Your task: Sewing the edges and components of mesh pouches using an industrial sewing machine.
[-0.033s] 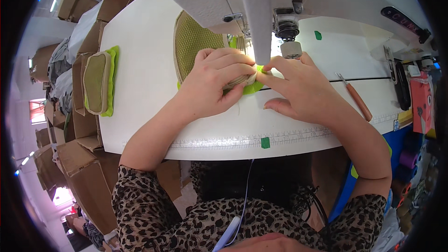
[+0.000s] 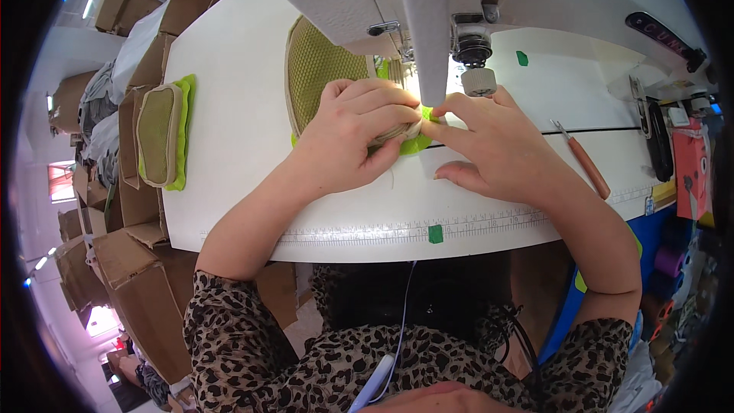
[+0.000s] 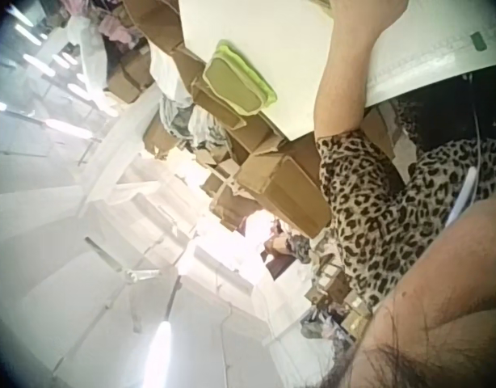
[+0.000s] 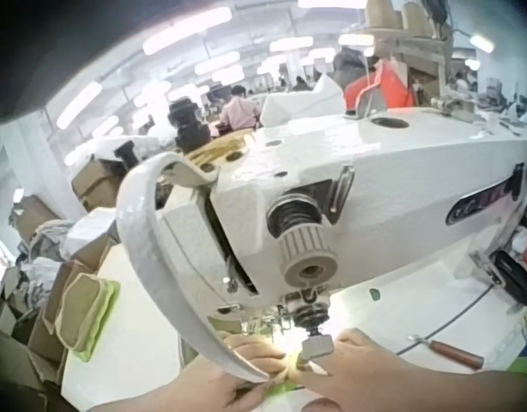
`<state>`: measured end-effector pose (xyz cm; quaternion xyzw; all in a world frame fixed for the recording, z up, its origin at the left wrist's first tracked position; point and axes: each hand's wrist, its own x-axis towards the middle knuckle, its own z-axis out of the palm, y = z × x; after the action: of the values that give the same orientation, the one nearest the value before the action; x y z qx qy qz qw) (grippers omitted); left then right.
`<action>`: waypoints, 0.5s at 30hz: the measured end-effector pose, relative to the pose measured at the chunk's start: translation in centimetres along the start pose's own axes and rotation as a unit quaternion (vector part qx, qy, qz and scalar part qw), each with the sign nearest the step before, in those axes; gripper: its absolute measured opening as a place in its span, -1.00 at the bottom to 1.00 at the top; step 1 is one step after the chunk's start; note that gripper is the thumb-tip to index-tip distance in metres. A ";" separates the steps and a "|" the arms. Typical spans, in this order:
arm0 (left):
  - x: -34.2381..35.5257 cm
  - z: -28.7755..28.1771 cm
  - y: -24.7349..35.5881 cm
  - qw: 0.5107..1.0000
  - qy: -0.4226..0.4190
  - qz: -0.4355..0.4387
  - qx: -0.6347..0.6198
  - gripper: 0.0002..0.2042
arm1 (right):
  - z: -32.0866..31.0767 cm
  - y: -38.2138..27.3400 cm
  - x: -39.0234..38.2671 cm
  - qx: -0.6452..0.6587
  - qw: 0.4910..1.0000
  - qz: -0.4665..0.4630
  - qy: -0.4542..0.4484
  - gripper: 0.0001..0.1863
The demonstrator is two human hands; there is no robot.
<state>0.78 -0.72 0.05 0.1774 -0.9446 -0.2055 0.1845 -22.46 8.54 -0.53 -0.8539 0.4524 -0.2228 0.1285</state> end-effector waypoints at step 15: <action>-0.3 0.1 1.2 0.994 -0.022 0.002 0.106 -0.73 | -0.4 0.0 0.2 0.072 0.994 0.077 -0.010 -0.63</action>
<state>0.65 0.42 0.40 0.1896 -0.9651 -0.1079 0.1447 -22.53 8.40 -0.12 -0.8075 0.4983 -0.2352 0.2107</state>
